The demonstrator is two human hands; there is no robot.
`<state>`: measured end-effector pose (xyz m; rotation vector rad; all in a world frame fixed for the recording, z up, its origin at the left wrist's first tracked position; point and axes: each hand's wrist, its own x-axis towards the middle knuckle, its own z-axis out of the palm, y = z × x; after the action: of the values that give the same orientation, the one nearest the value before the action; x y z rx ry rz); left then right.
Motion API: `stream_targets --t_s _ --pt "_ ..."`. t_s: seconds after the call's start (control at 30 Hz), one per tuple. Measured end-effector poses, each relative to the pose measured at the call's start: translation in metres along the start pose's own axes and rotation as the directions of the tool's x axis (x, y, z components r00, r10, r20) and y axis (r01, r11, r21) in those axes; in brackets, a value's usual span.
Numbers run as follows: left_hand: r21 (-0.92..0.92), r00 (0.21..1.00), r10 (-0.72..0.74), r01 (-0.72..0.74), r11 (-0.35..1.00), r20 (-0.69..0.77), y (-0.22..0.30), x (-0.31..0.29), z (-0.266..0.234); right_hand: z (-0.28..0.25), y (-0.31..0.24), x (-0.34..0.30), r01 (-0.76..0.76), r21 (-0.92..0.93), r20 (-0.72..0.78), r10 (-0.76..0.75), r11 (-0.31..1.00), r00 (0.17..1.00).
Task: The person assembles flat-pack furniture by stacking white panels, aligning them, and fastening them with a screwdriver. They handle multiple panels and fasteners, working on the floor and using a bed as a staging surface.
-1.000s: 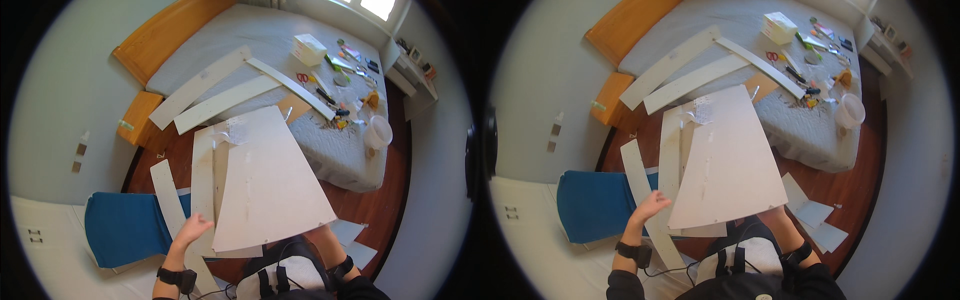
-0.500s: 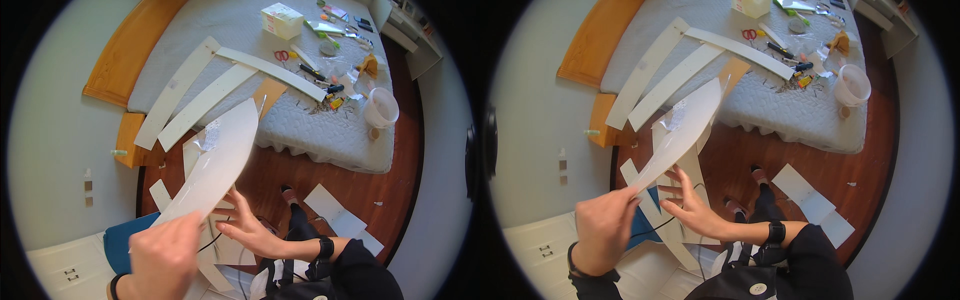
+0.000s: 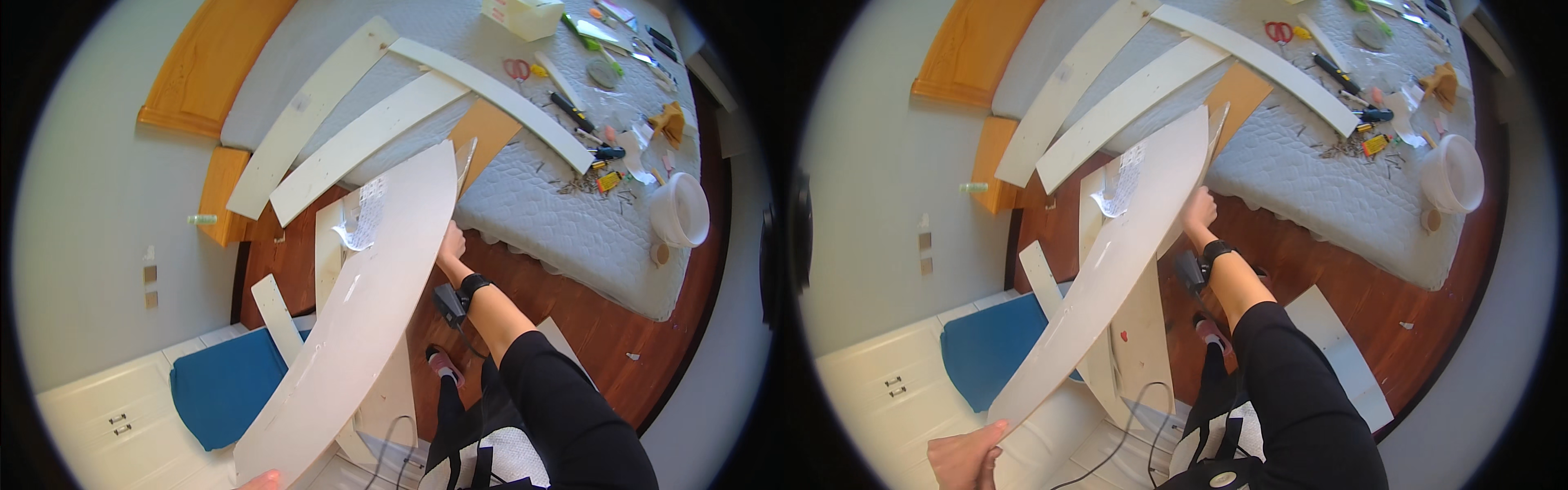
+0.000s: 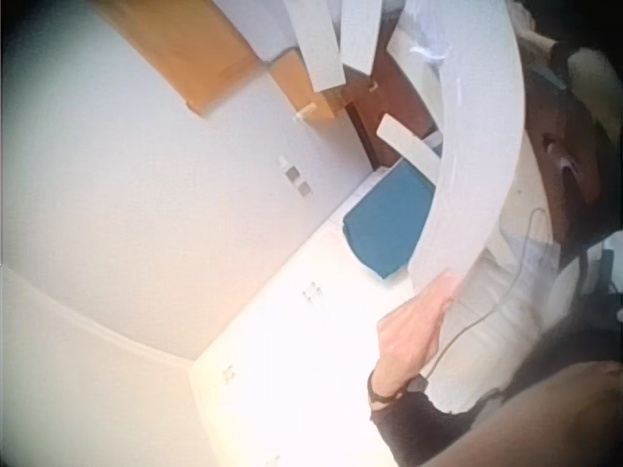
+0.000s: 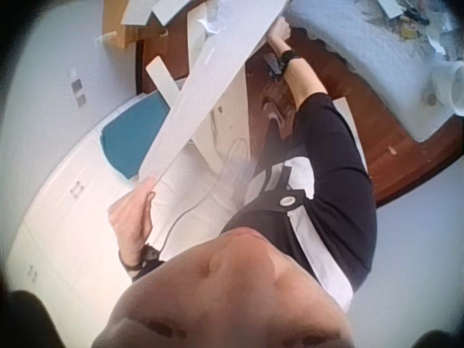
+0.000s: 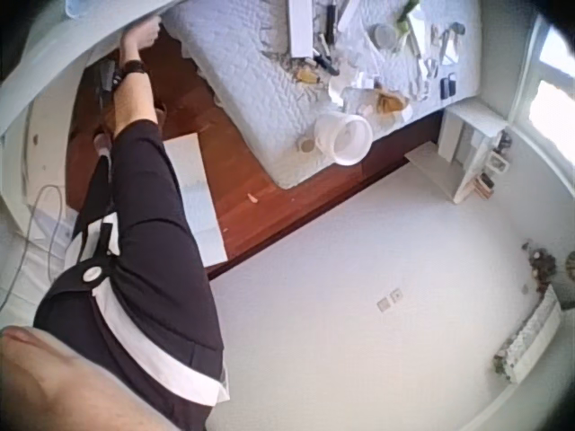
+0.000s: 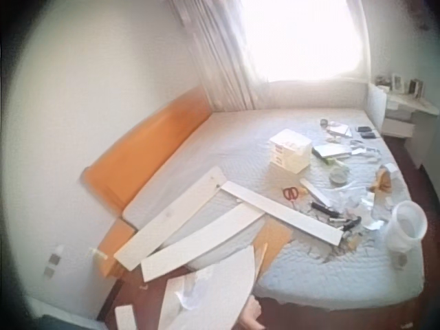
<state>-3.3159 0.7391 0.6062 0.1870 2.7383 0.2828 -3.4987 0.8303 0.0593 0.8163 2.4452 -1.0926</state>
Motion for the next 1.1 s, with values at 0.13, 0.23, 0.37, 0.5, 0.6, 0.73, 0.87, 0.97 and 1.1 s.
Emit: stream_targets --t_s 0.13,0.23,0.37,0.5,0.6,0.73,0.87,0.97,1.1 --pt "0.236 0.995 -0.006 0.03 0.971 -0.101 -0.046 -0.009 -0.003 0.019 0.016 0.007 -0.181 0.126 -0.003 0.183 0.975 0.983" --pt "0.124 0.97 -0.189 0.208 0.97 -0.151 -0.078 -0.02 -0.017 0.026 0.028 0.002 -0.359 0.257 0.096 0.346 0.897 0.933" --pt "0.243 0.918 -0.365 0.394 0.887 -0.157 -0.108 -0.038 -0.05 0.028 0.037 -0.001 -0.327 0.161 0.089 0.316 0.931 0.945" --pt "0.034 0.838 -0.531 0.538 0.842 -0.125 -0.152 -0.068 -0.065 0.04 0.048 0.002 -0.362 0.191 0.093 0.35 0.912 0.932" --pt "0.118 0.803 -0.576 0.594 0.796 -0.154 -0.193 -0.108 -0.073 0.055 0.07 0.013 -0.286 0.106 0.05 0.282 0.952 0.958" --pt "-0.067 0.574 -0.729 0.767 0.638 -0.373 -0.235 -0.163 -0.113 0.025 0.124 0.074 -0.266 0.116 0.084 0.257 0.957 0.963" --pt "-0.183 0.471 -0.793 0.804 0.566 -0.386 -0.231 -0.19 -0.095 -0.031 0.165 0.107 -0.307 0.409 0.393 0.137 0.859 0.909" --pt "-0.201 0.503 -0.796 0.787 0.583 -0.336 -0.207 -0.186 -0.035 -0.058 0.156 0.096 -0.298 0.535 0.489 -0.002 0.791 0.873" --pt "-0.008 0.647 -0.643 0.702 0.712 -0.409 -0.173 -0.175 0.057 -0.089 0.133 0.082 -0.356 0.678 0.372 0.117 0.643 0.921"
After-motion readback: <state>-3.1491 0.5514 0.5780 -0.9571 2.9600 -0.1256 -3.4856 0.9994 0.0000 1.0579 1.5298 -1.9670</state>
